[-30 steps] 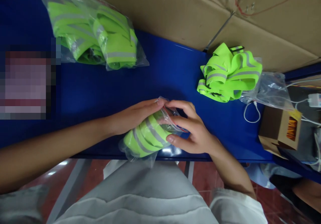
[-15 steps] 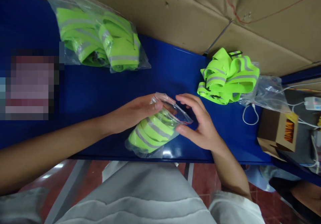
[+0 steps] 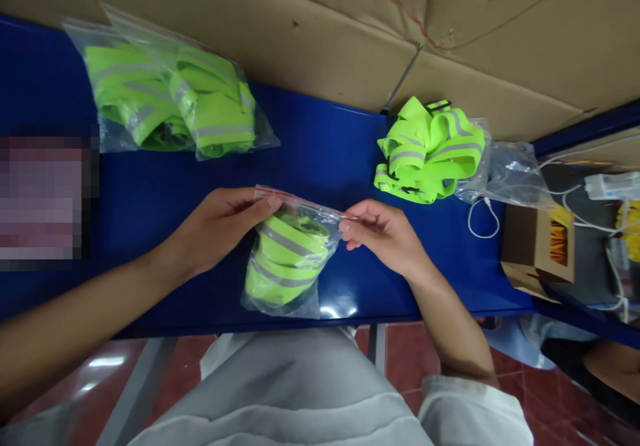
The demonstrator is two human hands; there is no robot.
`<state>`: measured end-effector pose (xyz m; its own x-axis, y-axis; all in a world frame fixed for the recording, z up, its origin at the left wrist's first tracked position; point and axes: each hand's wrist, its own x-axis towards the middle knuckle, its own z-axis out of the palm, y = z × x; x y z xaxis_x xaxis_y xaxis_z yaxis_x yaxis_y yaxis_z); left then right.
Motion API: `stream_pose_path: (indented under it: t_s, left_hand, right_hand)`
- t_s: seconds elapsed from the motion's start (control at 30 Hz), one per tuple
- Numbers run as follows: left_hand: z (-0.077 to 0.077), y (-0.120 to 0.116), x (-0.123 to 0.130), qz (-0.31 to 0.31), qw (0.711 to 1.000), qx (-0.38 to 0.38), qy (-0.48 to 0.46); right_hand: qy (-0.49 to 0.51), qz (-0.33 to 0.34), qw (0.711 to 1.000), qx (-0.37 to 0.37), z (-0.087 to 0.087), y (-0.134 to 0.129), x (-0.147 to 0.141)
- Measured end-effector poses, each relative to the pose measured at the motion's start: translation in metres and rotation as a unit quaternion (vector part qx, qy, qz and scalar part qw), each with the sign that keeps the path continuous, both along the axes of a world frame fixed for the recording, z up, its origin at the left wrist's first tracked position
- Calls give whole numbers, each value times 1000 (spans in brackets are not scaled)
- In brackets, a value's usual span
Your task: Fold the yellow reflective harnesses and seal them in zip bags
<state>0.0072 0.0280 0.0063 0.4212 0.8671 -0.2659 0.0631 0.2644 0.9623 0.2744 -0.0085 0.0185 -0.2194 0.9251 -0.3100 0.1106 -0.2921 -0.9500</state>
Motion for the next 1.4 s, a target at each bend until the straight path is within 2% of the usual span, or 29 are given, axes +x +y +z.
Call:
stream_pose_path:
  t_s: [0.17,0.37,0.53,0.67,0.73,0.87,1.0,1.23,1.4]
  left_hand:
    - [2,-4,-1,7,997,-61,-38]
    - [8,-12,-1,-11,1000,19,-10]
    - [9,-15,-1,-19,1000,3,-5]
    - [6,-20,0,-20,999,28,-5]
    - [4,-22,0,-33,999,32,8]
    - [0,-25,2,-40,998,28,27]
    - [-2,-25,5,-42,998,29,36]
    - [2,-28,8,-84,993,58,62]
    - [1,-30,9,-85,992,72,64]
  right_hand:
    - [-6,10,1000,22,4,0,1]
    - [-51,34,996,58,5,-5,2]
    - [-87,62,989,104,1,-7,3]
    - [-91,82,985,121,-4,-7,-4]
    - [-104,71,982,138,-6,-8,-9]
    - [-143,47,973,173,-3,-12,-15]
    - [-183,66,956,220,2,-15,-16]
    - [-182,105,948,237,1,-16,-18]
    - [-201,130,940,245,2,-16,-17]
